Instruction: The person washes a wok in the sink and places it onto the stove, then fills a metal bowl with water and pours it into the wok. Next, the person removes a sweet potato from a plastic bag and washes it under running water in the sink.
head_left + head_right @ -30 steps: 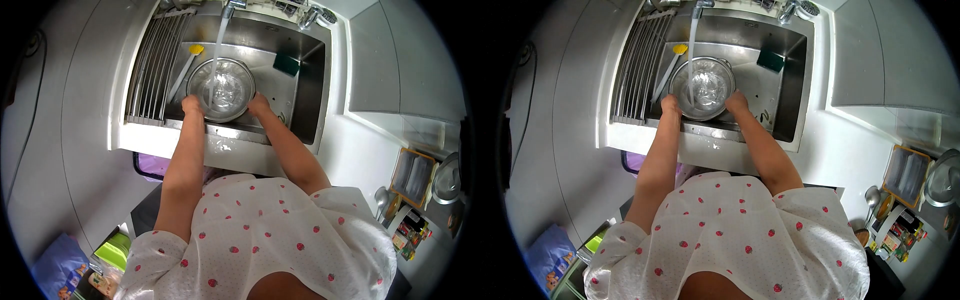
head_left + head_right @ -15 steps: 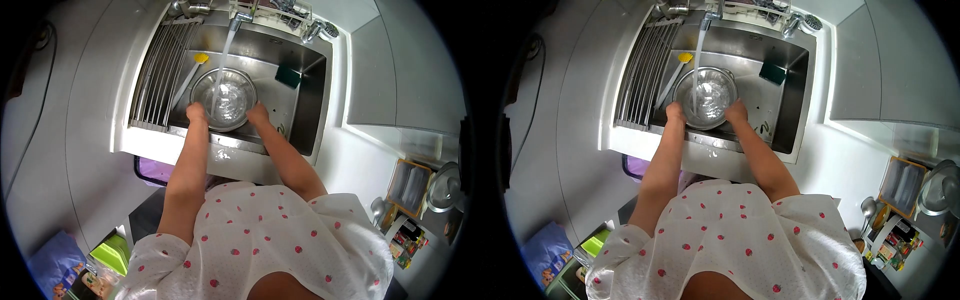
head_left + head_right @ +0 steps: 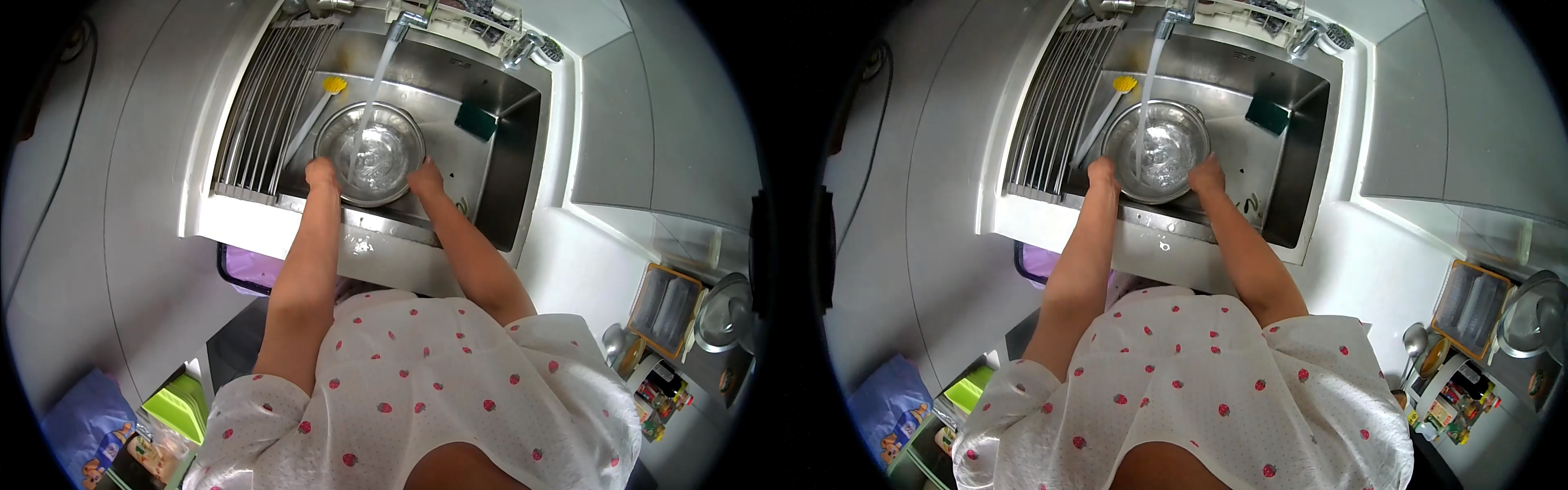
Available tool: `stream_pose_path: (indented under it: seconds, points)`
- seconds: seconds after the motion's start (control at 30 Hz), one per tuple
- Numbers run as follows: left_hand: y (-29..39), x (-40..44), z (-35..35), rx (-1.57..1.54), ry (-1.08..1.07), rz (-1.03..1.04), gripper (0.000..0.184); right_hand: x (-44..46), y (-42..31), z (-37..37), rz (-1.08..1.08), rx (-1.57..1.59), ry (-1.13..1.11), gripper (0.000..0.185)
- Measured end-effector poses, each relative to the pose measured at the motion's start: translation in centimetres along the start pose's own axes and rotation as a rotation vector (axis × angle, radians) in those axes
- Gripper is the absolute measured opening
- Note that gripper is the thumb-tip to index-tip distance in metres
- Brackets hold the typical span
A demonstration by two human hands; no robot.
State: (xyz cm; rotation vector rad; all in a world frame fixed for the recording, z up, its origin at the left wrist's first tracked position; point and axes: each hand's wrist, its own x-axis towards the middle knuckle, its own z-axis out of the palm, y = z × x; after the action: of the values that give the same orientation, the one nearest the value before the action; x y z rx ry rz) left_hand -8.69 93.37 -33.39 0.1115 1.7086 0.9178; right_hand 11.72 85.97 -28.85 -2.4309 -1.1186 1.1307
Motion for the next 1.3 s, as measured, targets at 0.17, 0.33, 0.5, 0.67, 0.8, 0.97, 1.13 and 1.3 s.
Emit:
stream_pose_path:
  seconds: [0.17,0.33,0.5,0.67,0.8,0.97,1.13,1.3]
  points:
    - [0.0,-0.1,0.2,-0.040,0.002,0.035,0.040,0.0,-0.4,-0.4,-0.020,0.093,-0.007,0.057]
    - [0.6,-2.1,0.2,0.009,0.051,0.043,0.042,-0.7,-1.0,-0.4,0.004,0.048,0.065,0.056]
    - [0.3,-1.5,0.2,0.025,0.031,0.059,0.042,-0.4,-0.6,-0.3,-0.003,0.007,0.047,0.053]
    - [0.3,-1.2,0.3,0.028,0.019,0.048,0.042,-0.2,-0.7,-0.3,0.022,-0.017,0.009,0.052]
    - [0.3,-1.1,0.3,0.005,-0.023,0.058,0.042,-0.3,-1.0,-0.6,0.026,-0.002,0.011,0.050]
    - [1.1,-3.1,0.4,0.078,0.022,0.061,0.043,-0.5,-1.2,-0.6,0.027,0.004,0.029,0.047]
    - [0.8,-1.8,0.3,-0.017,-0.041,0.055,0.044,-1.3,-2.1,-1.3,0.072,-0.002,0.009,0.049]
    - [0.9,-2.6,0.4,-0.033,-0.010,0.091,0.036,-0.7,-1.6,-0.7,0.056,-0.003,0.031,0.050]
